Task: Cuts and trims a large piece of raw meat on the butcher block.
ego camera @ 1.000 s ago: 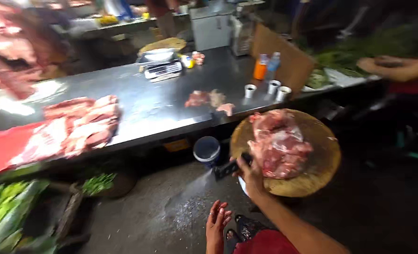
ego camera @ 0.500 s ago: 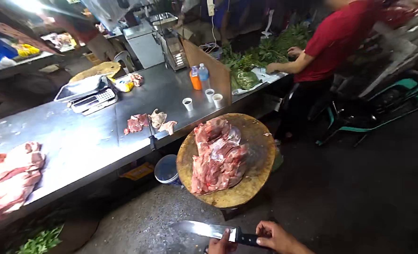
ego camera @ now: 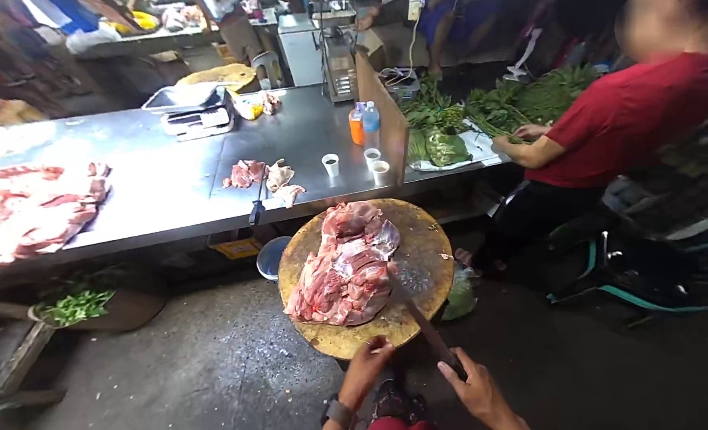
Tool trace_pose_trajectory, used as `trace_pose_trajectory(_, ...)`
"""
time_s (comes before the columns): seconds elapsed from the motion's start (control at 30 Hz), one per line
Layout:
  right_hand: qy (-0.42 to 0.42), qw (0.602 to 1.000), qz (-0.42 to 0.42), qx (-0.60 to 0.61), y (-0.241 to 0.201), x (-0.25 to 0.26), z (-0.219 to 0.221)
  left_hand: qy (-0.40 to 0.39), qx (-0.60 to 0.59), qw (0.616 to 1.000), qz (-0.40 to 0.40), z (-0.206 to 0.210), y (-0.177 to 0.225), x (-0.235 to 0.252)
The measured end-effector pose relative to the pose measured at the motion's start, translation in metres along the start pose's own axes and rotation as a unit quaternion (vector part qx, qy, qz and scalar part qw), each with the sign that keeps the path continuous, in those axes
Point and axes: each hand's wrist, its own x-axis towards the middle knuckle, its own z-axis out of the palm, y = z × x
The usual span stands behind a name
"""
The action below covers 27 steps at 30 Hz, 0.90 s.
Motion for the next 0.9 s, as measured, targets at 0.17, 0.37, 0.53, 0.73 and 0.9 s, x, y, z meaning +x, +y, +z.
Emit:
trace_pose_trajectory(0.17,-0.062,0.988,-0.066,-0.129,-0.019,0.09,-0.052,0.23,0.13,0.964,-0.008,-0.077,0.012,0.06)
trace_pose_trajectory(0.37,-0.249,0.901,-0.1,-0.342,-0.081,0.219,-0.064,0.329,0.239,0.908,-0.105,-0.113,0.024,0.145)
trace_pose_trajectory(0.53,-0.307,0.836,-0.092,-0.445,-0.142,0.294,-0.036,0.32,0.246,0.896,-0.187,-0.1,0.038,0.17)
trace_pose_trajectory(0.73,-0.342,0.804,-0.122,-0.471,-0.175,0.341,0.007,0.304,0.26,0.889,-0.224,-0.099,0.046,0.173)
trace_pose_trajectory(0.9,-0.364,0.774,-0.155,-0.495,-0.197,0.366,0.042,0.295,0.257,0.887,-0.246,-0.099,0.052,0.173)
